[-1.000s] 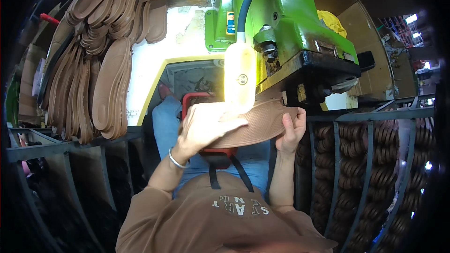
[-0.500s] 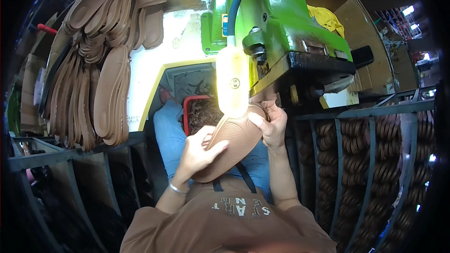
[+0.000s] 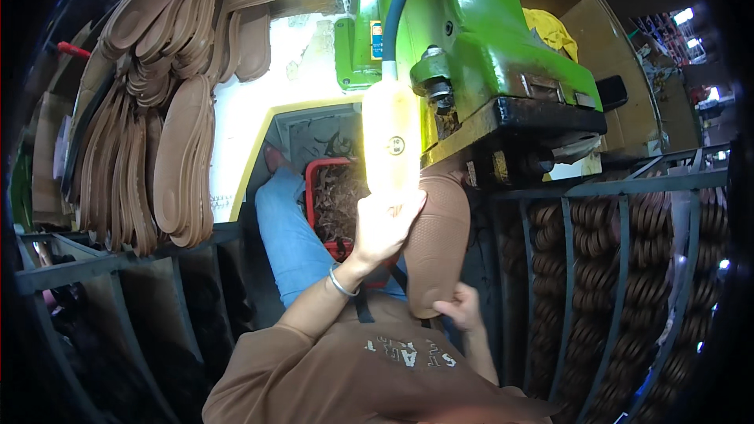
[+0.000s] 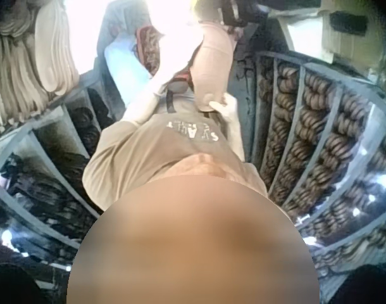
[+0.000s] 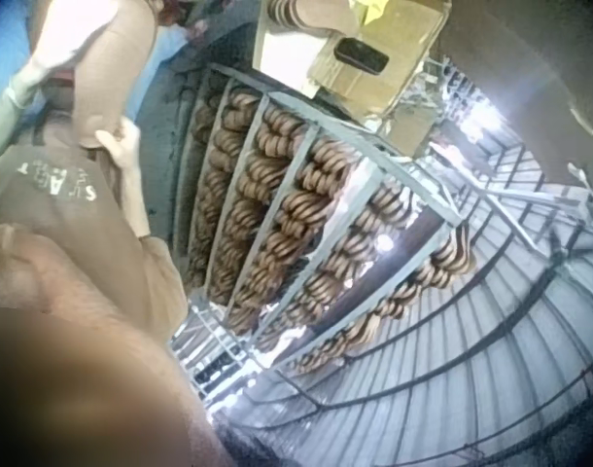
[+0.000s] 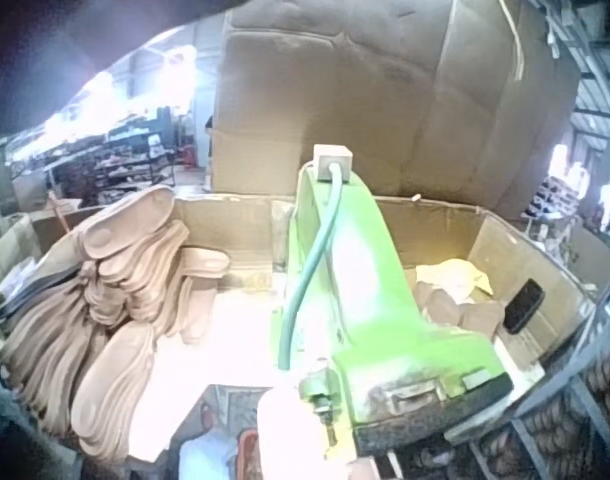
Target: Trim and finish the edges of shoe insoles or soles using a specialized industrial machine.
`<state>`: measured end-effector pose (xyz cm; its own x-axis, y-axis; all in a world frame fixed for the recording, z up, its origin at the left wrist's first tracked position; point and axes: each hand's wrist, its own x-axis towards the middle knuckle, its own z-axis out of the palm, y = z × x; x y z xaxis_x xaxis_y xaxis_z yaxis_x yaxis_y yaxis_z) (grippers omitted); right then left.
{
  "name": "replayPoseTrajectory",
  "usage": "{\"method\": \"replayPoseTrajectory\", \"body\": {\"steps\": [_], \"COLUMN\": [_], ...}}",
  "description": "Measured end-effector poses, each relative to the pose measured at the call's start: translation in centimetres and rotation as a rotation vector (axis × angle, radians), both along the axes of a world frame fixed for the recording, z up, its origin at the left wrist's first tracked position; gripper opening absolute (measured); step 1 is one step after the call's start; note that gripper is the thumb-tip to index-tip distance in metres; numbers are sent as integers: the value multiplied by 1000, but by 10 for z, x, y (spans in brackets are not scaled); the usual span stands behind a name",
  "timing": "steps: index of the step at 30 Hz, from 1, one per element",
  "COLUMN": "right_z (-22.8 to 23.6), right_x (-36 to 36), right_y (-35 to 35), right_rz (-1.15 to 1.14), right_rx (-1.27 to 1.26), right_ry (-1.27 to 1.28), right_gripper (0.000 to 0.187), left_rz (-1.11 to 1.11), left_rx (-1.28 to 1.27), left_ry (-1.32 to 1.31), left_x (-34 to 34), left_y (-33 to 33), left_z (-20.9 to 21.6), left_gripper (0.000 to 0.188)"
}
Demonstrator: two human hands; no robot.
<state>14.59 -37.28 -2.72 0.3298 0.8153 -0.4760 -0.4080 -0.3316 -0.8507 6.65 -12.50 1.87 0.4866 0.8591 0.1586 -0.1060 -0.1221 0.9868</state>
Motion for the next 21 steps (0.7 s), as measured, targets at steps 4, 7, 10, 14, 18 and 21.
{"method": "replayPoseTrajectory", "body": {"steps": [4,7,10,14,18,21], "right_z": [22,37,52,70,75,78], "right_x": [44,77,105,129,133,111], "right_y": [-10,3,33,89,137,162], "right_rz": [-221,-307,-343,-282,-164,-116], "right_rx": [129,191,250,266,357,426], "right_ry": [-115,-211,-314,-401,-317,-296], "right_gripper": [32,31,29,25,29,35], "left_rz": [50,26,-111,-113,-67,-1], "left_rx": [-40,14,-176,-174,-284,-409], "left_ry": [11,84,-79,-79,-74,-115], "left_x": [-8,-23,-32,-51,-78,-103], "left_y": [3,10,17,24,29,36], "left_z": [-1,5,0,-2,12,6], "left_gripper": [13,12,24,20,22,25]}}
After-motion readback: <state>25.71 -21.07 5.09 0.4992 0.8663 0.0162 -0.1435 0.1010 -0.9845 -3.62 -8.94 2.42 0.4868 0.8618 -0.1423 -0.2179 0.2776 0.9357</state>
